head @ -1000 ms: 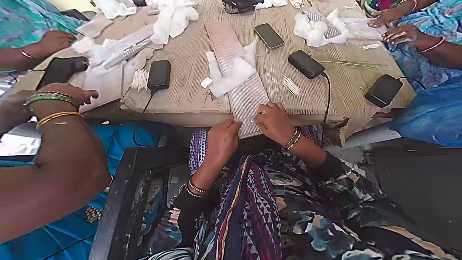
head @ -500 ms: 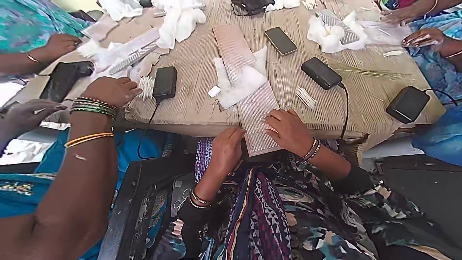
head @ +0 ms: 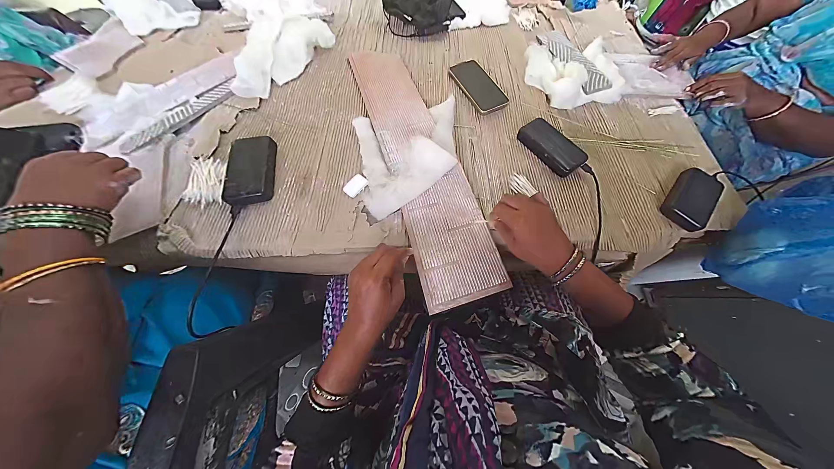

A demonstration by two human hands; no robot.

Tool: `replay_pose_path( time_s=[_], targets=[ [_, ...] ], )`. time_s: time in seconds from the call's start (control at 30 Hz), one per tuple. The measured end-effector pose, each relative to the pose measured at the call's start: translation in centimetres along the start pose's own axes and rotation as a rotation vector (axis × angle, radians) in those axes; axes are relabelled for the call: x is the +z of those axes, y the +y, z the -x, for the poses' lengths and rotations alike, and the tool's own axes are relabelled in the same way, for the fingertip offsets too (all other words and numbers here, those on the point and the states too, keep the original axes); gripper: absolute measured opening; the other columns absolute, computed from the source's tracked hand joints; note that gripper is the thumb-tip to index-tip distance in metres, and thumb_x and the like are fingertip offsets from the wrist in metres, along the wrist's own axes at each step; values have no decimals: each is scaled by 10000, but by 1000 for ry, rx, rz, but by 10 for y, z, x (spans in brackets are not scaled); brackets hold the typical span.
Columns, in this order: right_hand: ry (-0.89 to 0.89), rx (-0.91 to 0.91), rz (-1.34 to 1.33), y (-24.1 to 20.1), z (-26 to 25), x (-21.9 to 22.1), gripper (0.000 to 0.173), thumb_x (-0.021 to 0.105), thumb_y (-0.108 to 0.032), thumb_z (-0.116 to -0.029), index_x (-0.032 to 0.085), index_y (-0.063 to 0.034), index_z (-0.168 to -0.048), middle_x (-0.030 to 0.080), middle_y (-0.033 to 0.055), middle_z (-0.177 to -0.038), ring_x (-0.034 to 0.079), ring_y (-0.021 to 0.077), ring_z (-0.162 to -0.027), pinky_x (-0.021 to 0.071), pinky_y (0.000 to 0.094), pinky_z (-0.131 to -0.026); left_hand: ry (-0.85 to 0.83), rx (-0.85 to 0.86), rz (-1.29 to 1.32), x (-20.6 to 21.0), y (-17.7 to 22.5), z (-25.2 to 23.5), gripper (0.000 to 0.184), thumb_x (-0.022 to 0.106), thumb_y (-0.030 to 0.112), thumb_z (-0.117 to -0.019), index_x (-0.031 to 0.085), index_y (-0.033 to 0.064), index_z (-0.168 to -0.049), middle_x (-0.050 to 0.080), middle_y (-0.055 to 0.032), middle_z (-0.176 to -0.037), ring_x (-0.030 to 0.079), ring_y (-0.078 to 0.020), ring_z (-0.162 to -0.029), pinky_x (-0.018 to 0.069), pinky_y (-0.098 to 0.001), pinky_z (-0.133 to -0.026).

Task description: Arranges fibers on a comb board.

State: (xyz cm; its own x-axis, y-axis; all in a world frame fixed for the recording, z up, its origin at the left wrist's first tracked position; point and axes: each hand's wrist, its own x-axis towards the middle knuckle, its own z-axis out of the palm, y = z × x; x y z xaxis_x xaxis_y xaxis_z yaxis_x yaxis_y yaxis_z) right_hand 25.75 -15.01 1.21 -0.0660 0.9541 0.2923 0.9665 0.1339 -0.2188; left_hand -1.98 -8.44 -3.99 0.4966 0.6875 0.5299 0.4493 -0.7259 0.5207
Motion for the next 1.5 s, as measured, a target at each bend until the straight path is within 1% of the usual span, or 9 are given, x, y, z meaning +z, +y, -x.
replay_pose_path(
  time_s=[0.27, 0.47, 0.57, 0.7, 0.83, 1.0, 1.2, 1.37, 1.5],
  targets=[
    [-150, 628, -97, 67, -26, -30, 162, 686, -136, -966, 750, 9, -1000, 727, 227, -961, 684, 425, -963, 479, 653, -870, 65, -240, 78, -11, -19, 0, 249, 571, 137, -986, 758, -23, -1025, 645, -95, -848, 534, -68, -687, 444, -187, -648],
    [132, 357, -134, 40, -49, -31, 189, 642, -136, -998, 726, 32, -1014, 683, 225, -943, 651, 402, -842, 482, 606, -769, 93, -389, 223, -17, -25, 7, 215, 617, 134, -970, 738, -37, -1017, 631, -48, -874, 501, 39, -685, 412, -98, -624],
    [6, 162, -185, 6, -83, -26, 315, 686, -217, -988, 691, 6, -1210, 649, 229, -1157, 649, 416, -993, 506, 609, -826, 123, -458, 313, -19, -23, 2, 201, 637, 123, -965, 731, -40, -1036, 631, -27, -890, 492, 57, -667, 406, -89, -600],
    [-201, 165, -122, -6, -161, 10, 556, 695, -401, -965, 630, -9, -1354, 604, 222, -1316, 547, 428, -1228, 423, 623, -962, 155, -553, 423, -16, -20, -11, 257, 653, 79, -948, 675, -57, -1165, 588, 12, -814, 474, 38, -614, 403, -116, -574],
    [-272, 208, -297, -1, -182, 21, 266, 702, -216, -966, 724, 23, -1081, 700, 239, -1048, 651, 407, -1024, 460, 624, -913, 102, -648, 410, -13, -23, -29, 513, 688, 83, -943, 536, -25, -1420, 615, -33, -852, 518, -19, -623, 449, -181, -593],
    [11, 92, -491, 17, -105, 7, 150, 704, -101, -942, 696, 46, -976, 667, 203, -972, 633, 316, -896, 514, 485, -807, -210, -777, 158, -19, -19, -52, 733, 724, 261, -971, 370, 89, -1589, 681, -139, -921, 637, -277, -798, 524, -522, -800],
    [-248, 166, -466, 42, -41, -10, 146, 760, -53, -891, 759, 15, -1020, 699, 176, -1018, 646, 298, -954, 516, 492, -869, -298, -707, 14, -20, 3, -67, 735, 722, 254, -973, 363, 127, -1602, 703, -143, -891, 649, -323, -781, 511, -573, -769],
    [41, 170, -438, 19, -54, -28, 139, 657, -112, -984, 709, 12, -1018, 664, 162, -965, 609, 255, -787, 510, 422, -700, -350, -696, 11, -10, -1, -74, 699, 701, 237, -987, 378, 203, -1606, 694, -157, -906, 650, -335, -809, 509, -581, -797],
    [-76, 218, -117, -9, -92, -4, 381, 708, -386, -958, 725, -5, -971, 700, 193, -854, 681, 385, -821, 486, 605, -730, -312, -732, 42, -5, -5, -80, 439, 690, 232, -997, 599, 115, -1410, 717, -162, -944, 680, -332, -854, 520, -581, -834]
  ],
)
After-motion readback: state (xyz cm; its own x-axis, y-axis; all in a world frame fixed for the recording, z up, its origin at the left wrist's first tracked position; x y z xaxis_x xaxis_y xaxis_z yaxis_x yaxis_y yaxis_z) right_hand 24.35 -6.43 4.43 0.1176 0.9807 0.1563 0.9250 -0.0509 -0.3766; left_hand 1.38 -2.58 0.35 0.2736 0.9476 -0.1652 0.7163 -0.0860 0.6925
